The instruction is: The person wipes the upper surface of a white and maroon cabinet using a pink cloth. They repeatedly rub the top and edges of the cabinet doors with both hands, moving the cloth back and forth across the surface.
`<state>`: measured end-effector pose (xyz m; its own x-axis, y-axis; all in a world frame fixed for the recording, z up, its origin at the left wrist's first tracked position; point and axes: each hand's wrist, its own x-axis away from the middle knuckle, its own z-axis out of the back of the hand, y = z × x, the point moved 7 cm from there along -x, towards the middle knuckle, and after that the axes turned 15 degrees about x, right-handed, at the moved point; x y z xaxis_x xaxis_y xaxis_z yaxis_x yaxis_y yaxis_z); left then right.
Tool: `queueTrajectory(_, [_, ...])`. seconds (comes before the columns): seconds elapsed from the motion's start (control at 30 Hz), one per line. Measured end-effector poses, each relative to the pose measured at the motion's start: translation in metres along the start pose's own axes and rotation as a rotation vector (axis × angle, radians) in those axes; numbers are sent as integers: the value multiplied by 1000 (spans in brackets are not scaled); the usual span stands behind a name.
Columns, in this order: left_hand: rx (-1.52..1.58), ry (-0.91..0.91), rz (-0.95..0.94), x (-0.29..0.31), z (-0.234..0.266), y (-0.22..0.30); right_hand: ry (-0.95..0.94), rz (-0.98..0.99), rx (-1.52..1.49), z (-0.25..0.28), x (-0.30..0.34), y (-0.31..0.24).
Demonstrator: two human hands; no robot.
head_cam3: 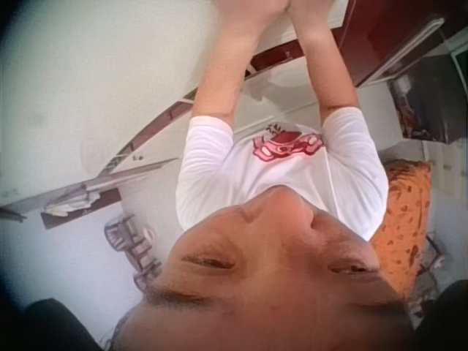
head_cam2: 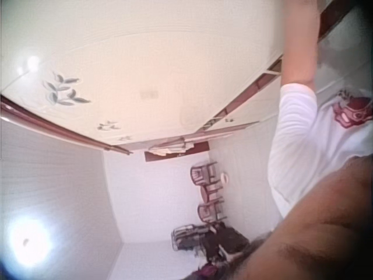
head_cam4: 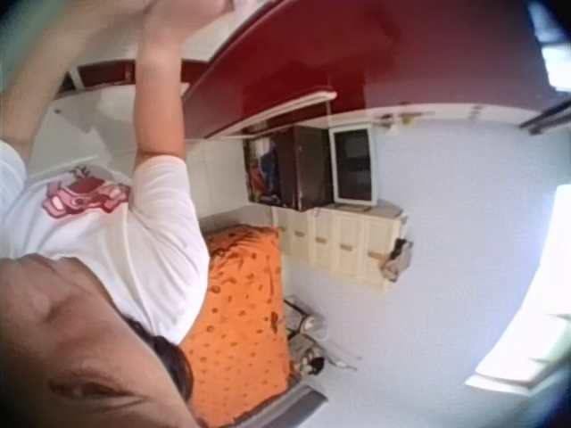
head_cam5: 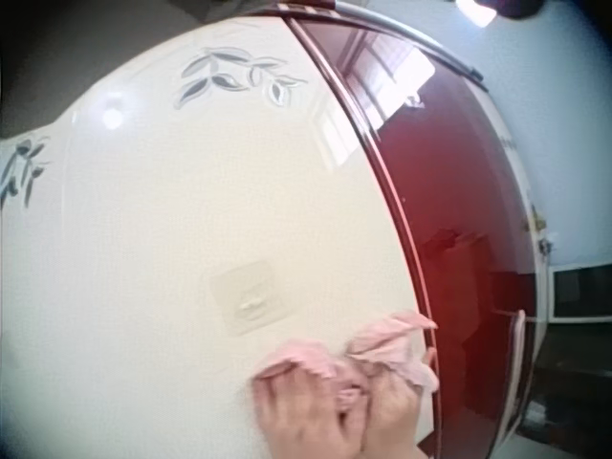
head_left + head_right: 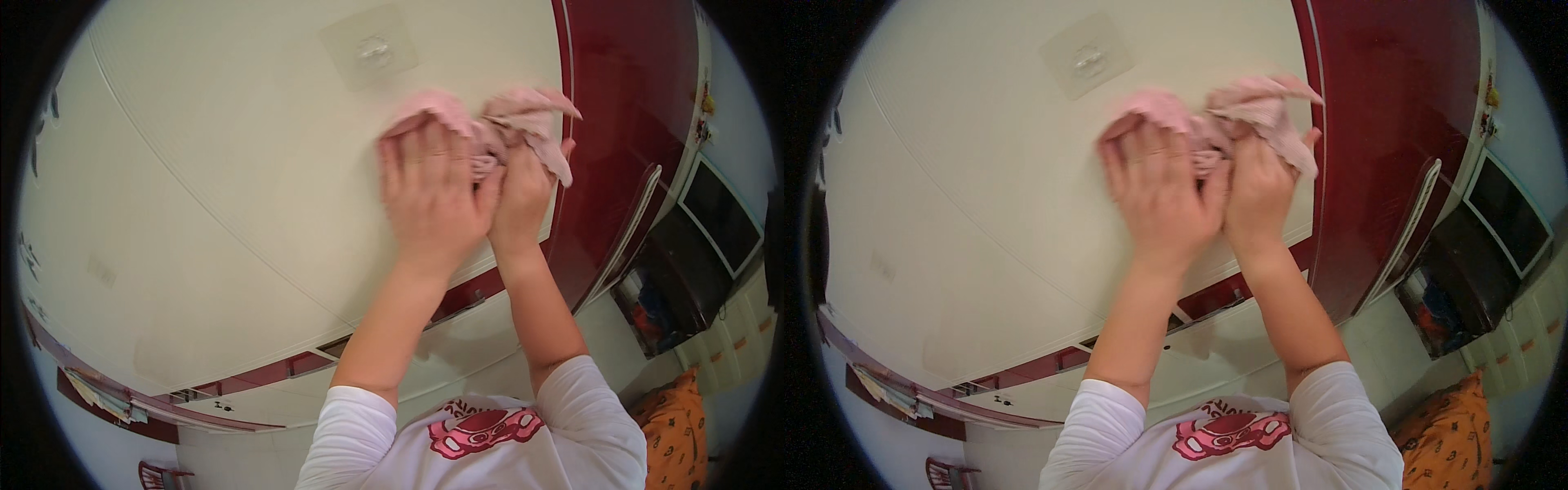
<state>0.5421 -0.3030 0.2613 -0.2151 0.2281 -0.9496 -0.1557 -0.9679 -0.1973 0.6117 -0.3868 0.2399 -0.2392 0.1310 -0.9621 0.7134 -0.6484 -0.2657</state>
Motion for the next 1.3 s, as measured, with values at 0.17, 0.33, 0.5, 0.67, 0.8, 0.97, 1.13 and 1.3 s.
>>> queueTrajectory(0.17, [240, -270, -34, 13, -57, 44, -116, -161, 169, -4, 67, 64])
queueTrajectory(0.33, [336, -405, -87, 84, -76, 65, -504, -377, 84, -19, 173, 92])
queueTrajectory(0.5, [383, -217, 52, 118, -40, 49, -345, -693, -559, -36, 203, 87])
queueTrajectory(0.67, [312, -104, 191, 71, 45, -10, -140, -99, -199, -15, 92, -30])
queueTrajectory(0.8, [28, 58, 205, 69, 138, -72, -27, 213, -192, -3, 44, -159])
queueTrajectory(0.97, [-293, 224, 131, 95, 251, -144, -55, 346, -314, -8, 37, -295])
queueTrajectory(1.13, [-433, 236, 349, 159, 357, -203, -35, 497, -397, 9, 71, -425])
queueTrajectory(1.3, [-408, 251, 704, 264, 424, -231, -162, 859, -649, 17, 155, -521])
